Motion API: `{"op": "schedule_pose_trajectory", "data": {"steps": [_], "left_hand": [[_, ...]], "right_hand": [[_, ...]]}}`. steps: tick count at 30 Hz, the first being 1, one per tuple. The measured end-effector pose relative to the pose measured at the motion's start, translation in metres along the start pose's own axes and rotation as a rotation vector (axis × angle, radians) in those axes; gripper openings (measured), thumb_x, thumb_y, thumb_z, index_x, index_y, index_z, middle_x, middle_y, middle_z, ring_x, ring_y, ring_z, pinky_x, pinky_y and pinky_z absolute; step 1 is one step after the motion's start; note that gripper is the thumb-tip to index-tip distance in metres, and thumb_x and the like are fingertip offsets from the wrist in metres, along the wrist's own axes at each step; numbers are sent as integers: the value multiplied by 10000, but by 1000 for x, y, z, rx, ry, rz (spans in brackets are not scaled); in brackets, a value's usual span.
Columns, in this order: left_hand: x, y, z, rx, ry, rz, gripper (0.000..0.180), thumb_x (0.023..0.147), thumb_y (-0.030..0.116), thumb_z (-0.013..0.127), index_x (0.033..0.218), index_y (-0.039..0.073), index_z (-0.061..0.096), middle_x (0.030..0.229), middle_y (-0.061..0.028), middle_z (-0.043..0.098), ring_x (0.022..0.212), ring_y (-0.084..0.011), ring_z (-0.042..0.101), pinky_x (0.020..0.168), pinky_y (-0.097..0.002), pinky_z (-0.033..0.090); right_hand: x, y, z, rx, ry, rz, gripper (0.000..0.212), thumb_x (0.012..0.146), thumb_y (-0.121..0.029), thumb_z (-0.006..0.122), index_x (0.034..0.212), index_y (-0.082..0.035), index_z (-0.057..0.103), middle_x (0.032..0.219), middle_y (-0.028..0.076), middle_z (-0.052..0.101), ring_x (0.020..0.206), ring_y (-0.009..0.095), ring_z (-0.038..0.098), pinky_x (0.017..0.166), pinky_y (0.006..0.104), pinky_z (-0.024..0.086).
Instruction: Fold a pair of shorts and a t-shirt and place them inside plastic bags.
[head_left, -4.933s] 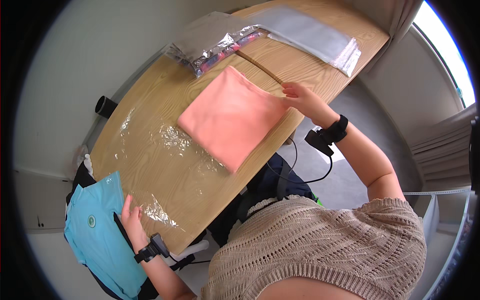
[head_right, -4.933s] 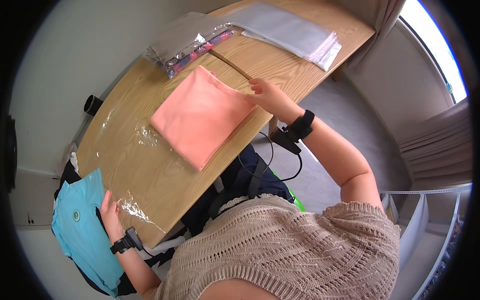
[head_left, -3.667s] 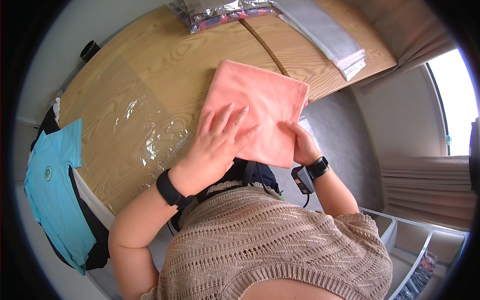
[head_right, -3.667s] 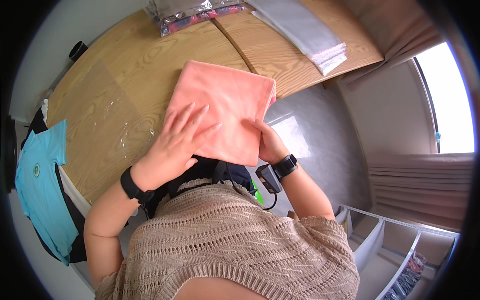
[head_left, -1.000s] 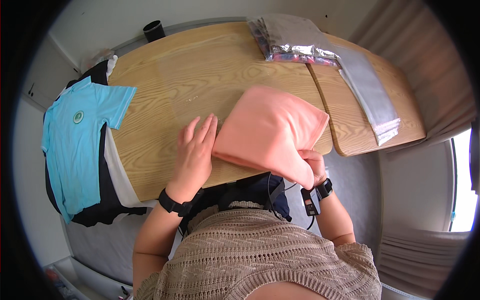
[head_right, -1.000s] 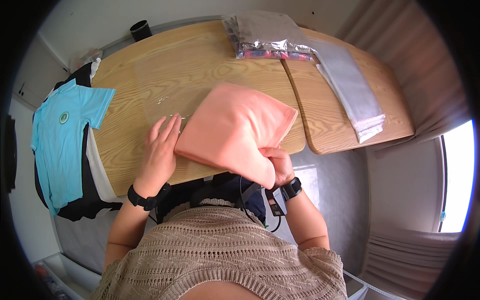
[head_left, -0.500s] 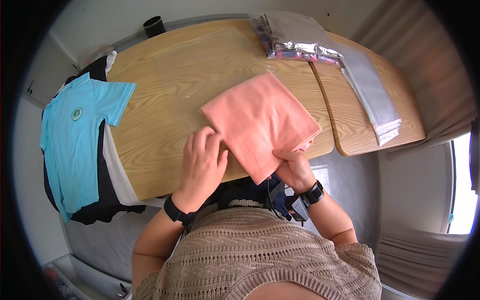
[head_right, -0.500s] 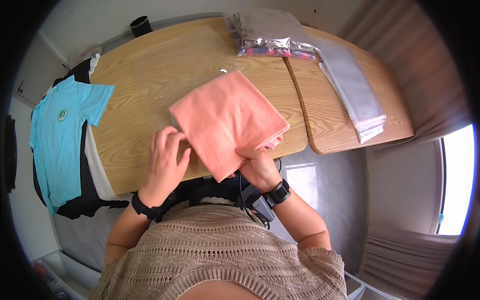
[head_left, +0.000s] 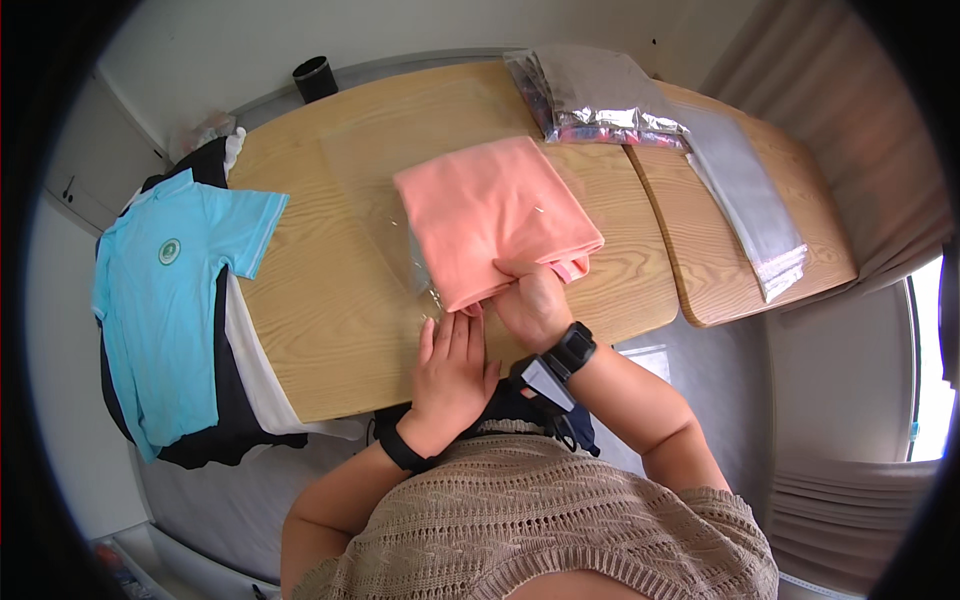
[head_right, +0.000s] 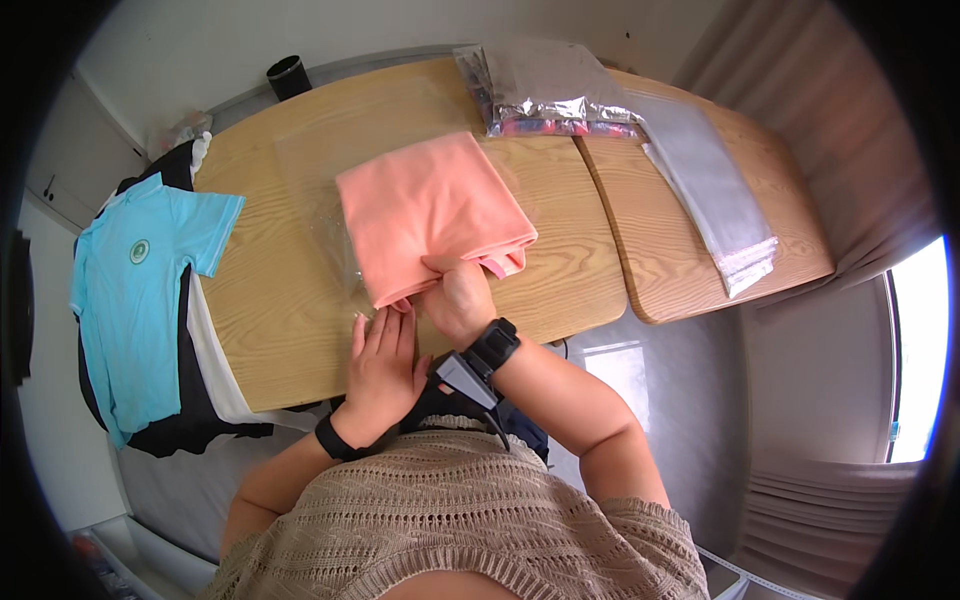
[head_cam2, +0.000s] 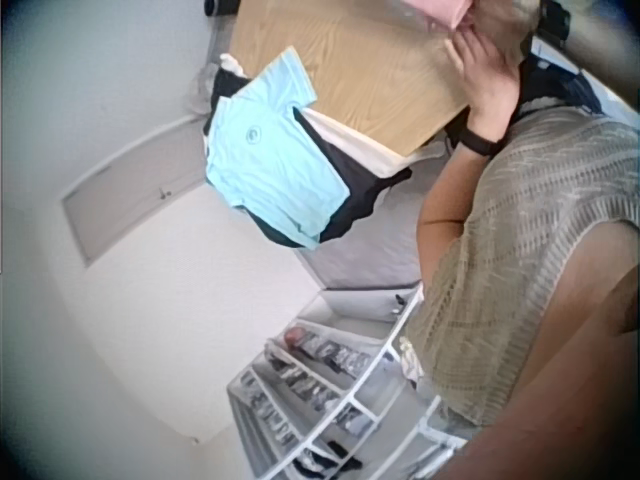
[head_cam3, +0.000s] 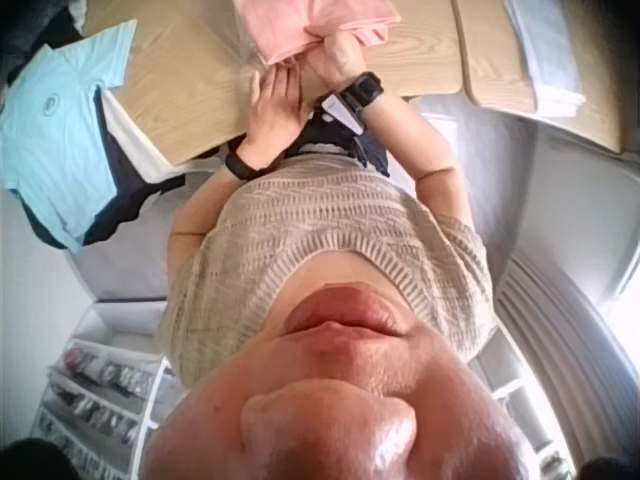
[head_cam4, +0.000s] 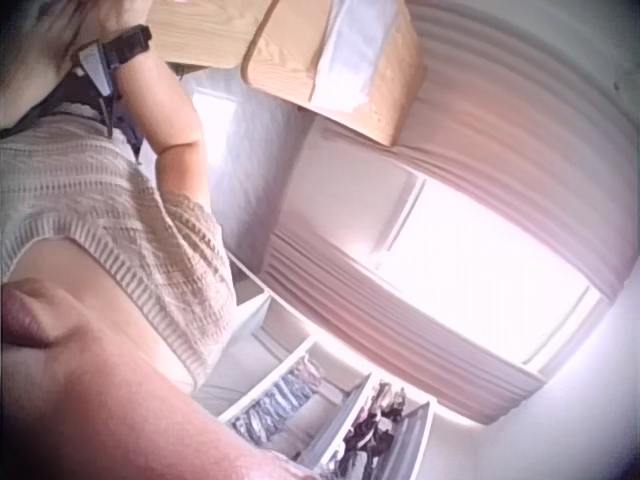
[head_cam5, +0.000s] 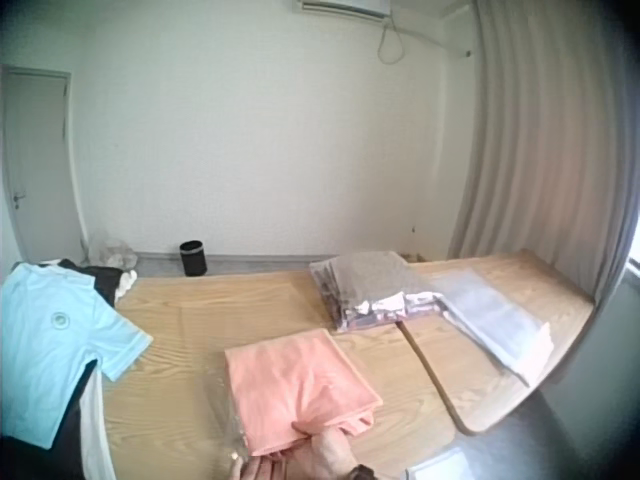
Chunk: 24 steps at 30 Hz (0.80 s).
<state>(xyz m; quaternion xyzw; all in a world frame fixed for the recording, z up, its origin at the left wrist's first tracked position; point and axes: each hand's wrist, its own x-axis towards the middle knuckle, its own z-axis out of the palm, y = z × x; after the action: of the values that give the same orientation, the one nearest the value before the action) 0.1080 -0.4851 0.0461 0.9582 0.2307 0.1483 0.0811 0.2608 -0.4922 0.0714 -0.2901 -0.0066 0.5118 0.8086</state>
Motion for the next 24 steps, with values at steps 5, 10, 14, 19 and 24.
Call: {"op": "schedule_pose_trajectory", "data": {"steps": [5,10,14,19,24], "left_hand": [[-4,0,5,-11,55,30,695,745,287,638,1315,-45,418,1379,-240,387,1315,-320,345,1066,-528,233],[-3,-2,3,-31,21,-2,596,789,292,588,1273,-35,468,1344,-223,438,1285,-319,386,1060,-531,240],[0,-2,-1,45,66,41,569,805,293,570,1260,-33,473,1354,-220,433,1278,-306,395,1052,-542,242],[0,-5,-1,37,59,39,560,814,286,550,1268,-32,468,1367,-216,425,1284,-292,393,1057,-530,240],[-1,-4,1,39,74,45,571,816,287,548,1281,-34,458,1367,-210,428,1288,-290,390,1054,-524,252]], "right_hand": [[28,8,10,-25,-129,273,334,888,6,449,1220,40,451,1153,157,554,1097,274,527,981,389,416],[-13,-43,9,-683,-268,461,248,917,-108,508,1112,31,573,1012,108,625,894,191,617,810,266,498],[-3,-88,-21,-1189,117,-346,211,866,-71,533,1019,47,617,830,48,613,733,110,549,642,234,437],[18,-94,-42,-1389,147,-232,358,902,-81,522,1230,63,506,1024,48,584,907,123,538,798,230,423],[63,-88,-40,-904,-24,-281,384,936,-173,496,1236,68,494,1066,101,613,954,151,580,844,274,454]]}}
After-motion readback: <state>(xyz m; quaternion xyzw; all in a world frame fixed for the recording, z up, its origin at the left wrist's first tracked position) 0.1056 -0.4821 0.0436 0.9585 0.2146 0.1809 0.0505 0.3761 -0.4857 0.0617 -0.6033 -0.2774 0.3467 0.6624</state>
